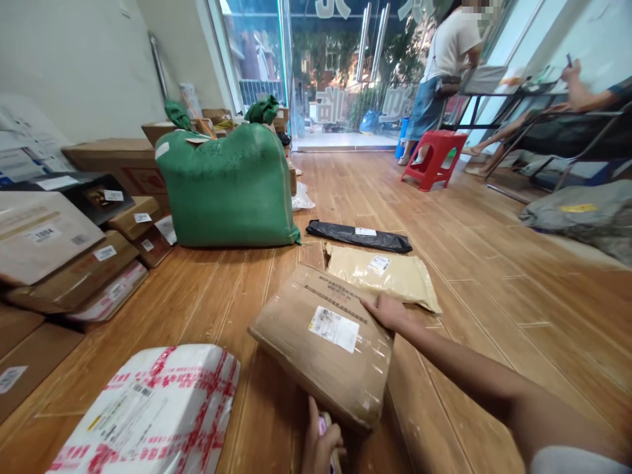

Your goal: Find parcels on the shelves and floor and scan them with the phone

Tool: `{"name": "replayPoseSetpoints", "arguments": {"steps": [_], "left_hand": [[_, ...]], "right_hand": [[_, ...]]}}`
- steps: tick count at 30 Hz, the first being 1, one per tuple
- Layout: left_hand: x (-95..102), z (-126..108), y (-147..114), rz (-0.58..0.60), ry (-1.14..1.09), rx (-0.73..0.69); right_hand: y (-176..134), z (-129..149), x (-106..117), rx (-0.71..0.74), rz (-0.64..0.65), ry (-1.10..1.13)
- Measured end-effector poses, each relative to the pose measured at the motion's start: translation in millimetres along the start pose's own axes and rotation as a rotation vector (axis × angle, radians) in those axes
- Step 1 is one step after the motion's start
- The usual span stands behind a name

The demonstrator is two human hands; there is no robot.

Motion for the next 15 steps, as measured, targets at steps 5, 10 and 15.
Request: {"name": "replayPoseSetpoints", "arguments": {"steps": [5,10,15], "left_hand": [[11.9,-5.3,8.1,0.053,0.018,-0.064],[-9.0,-17.6,14.7,0.037,-0.068,-0.058],[-38.5,-39.4,6.0,0.166,-0.208,-0.125]], "right_hand": [[-47.2,-41.6,-12.4,-0.027,0.033,-0.132],[-80.3,27.8,-2.0,0.291,-0.160,-0.317],[-138.9,105.7,-75.8,0.679,0.048,-0.360]]}}
Point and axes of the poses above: each hand's wrist, its own y-axis towards the middle knuckle, its own x-axis out of the back of the hand, z = x × y, the point moved 10 cm from there along y, towards the middle knuckle, and after that the axes turned 8 degrees about z, right-handed, at the moved point
